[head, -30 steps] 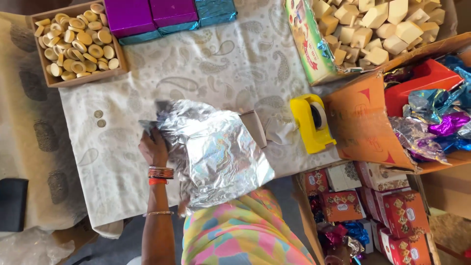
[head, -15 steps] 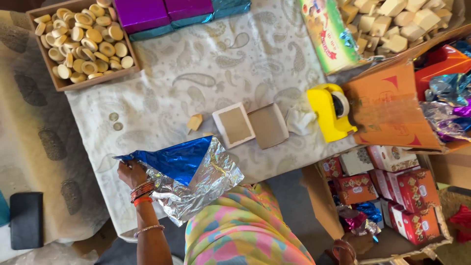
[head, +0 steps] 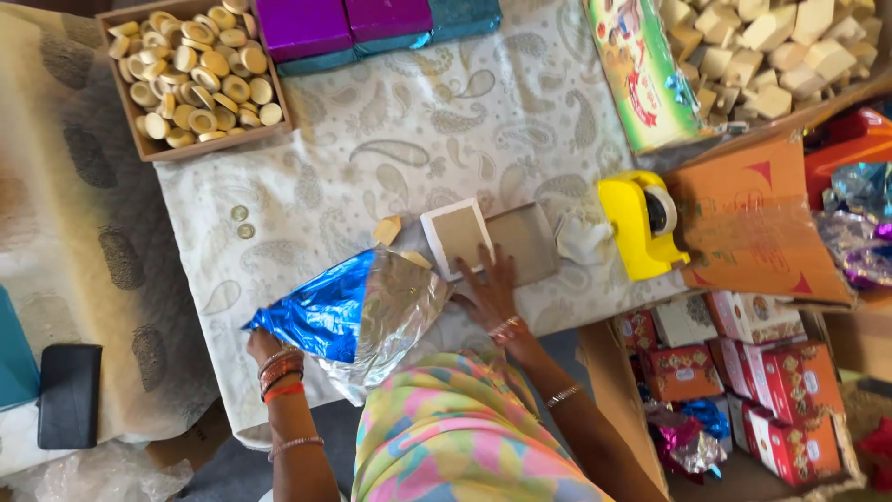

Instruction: Wrapping small objects in decorative foil and placing them into a small box.

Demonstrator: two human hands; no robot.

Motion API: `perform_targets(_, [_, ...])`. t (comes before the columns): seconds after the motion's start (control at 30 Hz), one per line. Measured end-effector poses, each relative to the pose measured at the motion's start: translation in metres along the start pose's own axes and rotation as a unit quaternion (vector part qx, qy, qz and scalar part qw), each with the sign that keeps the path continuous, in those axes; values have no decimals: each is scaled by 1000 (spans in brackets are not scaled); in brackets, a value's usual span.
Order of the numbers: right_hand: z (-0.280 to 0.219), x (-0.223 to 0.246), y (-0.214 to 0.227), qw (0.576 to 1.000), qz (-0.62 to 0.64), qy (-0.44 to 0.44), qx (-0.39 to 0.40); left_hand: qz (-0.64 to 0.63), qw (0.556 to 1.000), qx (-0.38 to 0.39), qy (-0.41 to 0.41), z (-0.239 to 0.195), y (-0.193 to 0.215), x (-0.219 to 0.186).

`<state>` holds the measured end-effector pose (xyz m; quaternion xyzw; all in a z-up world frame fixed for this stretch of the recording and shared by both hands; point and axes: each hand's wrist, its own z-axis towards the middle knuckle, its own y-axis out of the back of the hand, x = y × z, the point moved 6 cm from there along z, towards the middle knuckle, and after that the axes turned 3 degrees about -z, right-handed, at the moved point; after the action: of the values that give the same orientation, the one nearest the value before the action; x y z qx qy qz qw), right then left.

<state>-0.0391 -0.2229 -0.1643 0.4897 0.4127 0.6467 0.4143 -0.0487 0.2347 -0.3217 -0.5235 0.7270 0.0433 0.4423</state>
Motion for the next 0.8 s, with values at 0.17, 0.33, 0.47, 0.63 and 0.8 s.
perform_targets(0.17, [35, -23, -22, 999, -17, -39, 22, 96, 995, 23, 0, 5, 48, 22])
perform_targets(0.33, [22, -98, -15, 998, 19, -40, -40, 114, 993, 28, 29, -23, 43, 56])
perform_targets(0.47, [15, -148, -2, 991, -26, -111, -70, 152, 988, 18, 12, -41, 9, 80])
perform_targets(0.63, [17, -166, 10, 979, -3, -177, -98, 19, 998, 64, -8, 29, 20, 159])
perform_targets(0.8, [41, -105, -9, 992, 24, 74, -100, 149, 976, 157, -28, -33, -71, 178])
